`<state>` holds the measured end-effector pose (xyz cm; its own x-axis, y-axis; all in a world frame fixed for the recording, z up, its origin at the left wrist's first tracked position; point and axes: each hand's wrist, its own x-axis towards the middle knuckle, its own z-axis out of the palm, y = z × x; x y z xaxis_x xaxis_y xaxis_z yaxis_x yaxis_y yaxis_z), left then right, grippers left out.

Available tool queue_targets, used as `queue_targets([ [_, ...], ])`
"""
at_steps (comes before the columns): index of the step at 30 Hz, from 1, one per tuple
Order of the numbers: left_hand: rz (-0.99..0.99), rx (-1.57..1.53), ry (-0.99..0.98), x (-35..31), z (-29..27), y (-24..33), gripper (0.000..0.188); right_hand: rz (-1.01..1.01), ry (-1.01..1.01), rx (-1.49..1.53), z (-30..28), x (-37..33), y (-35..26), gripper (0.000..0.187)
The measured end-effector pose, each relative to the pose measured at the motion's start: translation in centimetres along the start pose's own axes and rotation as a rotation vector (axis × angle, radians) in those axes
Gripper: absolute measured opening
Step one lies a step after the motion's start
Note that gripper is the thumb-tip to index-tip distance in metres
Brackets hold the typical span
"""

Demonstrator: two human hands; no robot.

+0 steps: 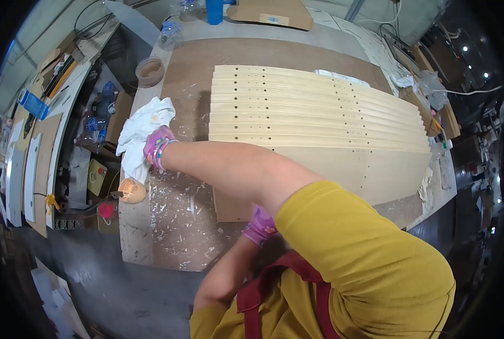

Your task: The person applies a substance to the edges and surfaces of wooden boards using a small applicator and a cloth.

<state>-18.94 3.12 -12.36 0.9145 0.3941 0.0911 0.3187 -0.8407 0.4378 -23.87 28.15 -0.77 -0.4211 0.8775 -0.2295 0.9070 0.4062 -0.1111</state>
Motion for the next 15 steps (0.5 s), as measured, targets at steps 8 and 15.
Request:
queue_targets([
  [8, 0.179, 0.08, 0.351, 2.0, -4.8, 1.2, 0.02, -0.211, 0.684, 0.157, -4.4, -18.1, 5.1, 0.026],
  [15, 0.259, 0.286, 0.48, 3.6, -6.5, 3.7, 0.03, 0.361, 1.145, 0.272, 1.0, -48.8, 15.7, 0.027],
])
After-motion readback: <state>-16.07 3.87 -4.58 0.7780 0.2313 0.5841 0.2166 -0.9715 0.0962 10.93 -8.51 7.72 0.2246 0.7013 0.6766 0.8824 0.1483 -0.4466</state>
